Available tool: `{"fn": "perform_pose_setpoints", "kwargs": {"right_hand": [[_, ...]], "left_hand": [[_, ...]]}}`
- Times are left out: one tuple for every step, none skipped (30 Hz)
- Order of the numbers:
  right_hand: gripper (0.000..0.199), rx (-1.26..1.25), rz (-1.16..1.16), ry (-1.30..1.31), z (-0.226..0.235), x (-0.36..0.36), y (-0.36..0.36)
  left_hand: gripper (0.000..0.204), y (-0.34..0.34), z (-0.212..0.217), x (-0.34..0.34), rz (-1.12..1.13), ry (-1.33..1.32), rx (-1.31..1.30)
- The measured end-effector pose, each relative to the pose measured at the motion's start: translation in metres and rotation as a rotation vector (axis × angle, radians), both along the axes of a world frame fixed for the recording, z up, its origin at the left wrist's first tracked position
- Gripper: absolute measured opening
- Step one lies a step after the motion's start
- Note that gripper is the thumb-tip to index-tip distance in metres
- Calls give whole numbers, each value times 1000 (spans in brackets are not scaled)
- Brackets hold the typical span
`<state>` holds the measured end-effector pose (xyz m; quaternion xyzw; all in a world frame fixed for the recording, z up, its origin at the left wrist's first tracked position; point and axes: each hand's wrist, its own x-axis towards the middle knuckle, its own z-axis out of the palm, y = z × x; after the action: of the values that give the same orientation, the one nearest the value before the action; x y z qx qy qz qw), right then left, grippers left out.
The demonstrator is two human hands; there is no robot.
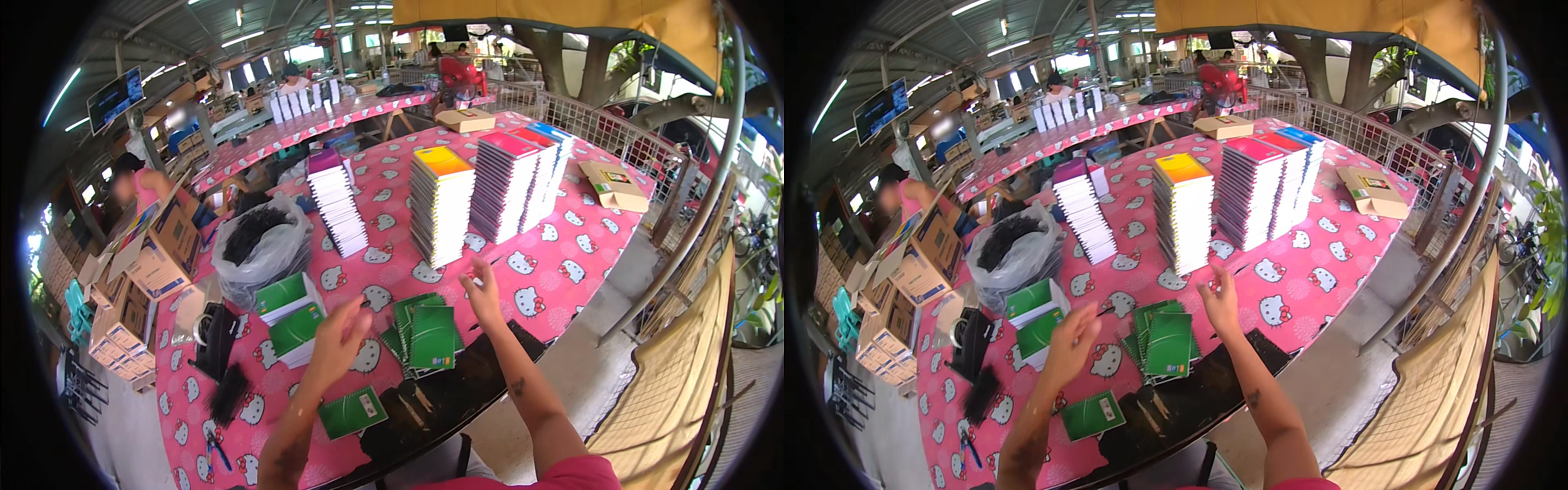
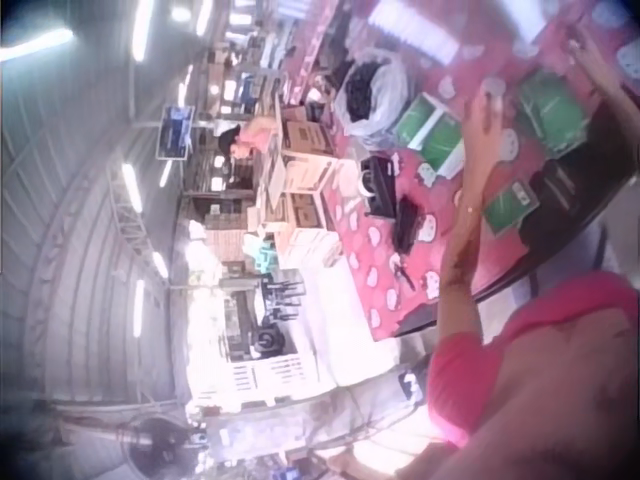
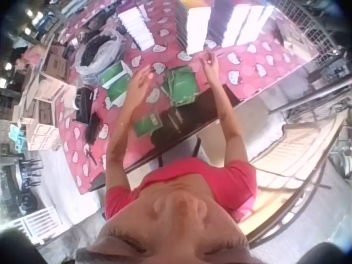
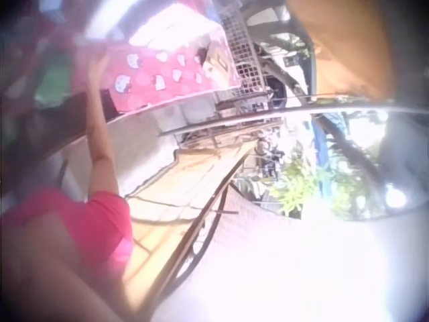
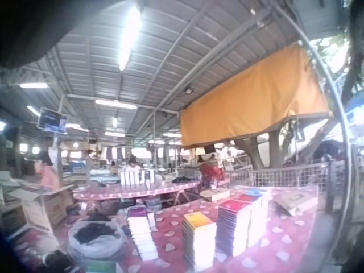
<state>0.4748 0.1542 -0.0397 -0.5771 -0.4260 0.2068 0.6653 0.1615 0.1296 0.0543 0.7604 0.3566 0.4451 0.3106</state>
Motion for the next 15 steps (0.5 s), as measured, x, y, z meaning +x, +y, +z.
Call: {"fn": "perform_pose_setpoints", "kwargs": {"right_hand": [[59, -49, -28, -32, -22, 21, 24], [63, -101, -38, -56, -38, 34, 42], [66, -150, 9, -9, -49, 35, 61], [69, -201, 49, 36, -57, 35, 77], [71, -255, 104, 77, -63, 27, 91], [77, -322, 80, 14, -63, 16, 103], [78, -270, 87, 15, -66, 23, 108], [80, -223, 85, 7, -75, 38, 111], [81, -167, 71, 2, -83, 58, 115], [85, -26, 74, -32, -89, 86, 121], [87, -83, 149, 53, -81, 71, 124], [88, -153, 267, 143, -63, 34, 119], [89, -214, 353, 227, -46, 13, 114], [90, -189, 290, 136, -55, 38, 119], [90, -235, 275, 79, -54, 42, 121]], "left_hand": [[47, 33, -9, 30, -42, -126, -104], [51, 64, -16, 51, -19, -83, -176], [55, 93, -21, 64, 14, -32, -238], [61, 118, -29, 75, 34, 1, -387], [67, 139, -37, 79, 68, 31, -541], [72, 158, -45, 80, 97, 34, -641], [77, 179, -51, 98, 93, 42, -739], [82, 194, -66, 120, 71, 20, -799], [86, 211, -77, 146, 38, 9, -850], [89, 224, -81, 179, -43, -61, -871], [89, 231, -89, 174, -40, -139, -908], [89, 237, -102, 149, 6, -232, -947], [89, 239, -106, 136, 20, -316, -973], [83, 241, -101, 165, -100, -309, -988], [77, 242, -99, 173, -178, -309, -999]]}}
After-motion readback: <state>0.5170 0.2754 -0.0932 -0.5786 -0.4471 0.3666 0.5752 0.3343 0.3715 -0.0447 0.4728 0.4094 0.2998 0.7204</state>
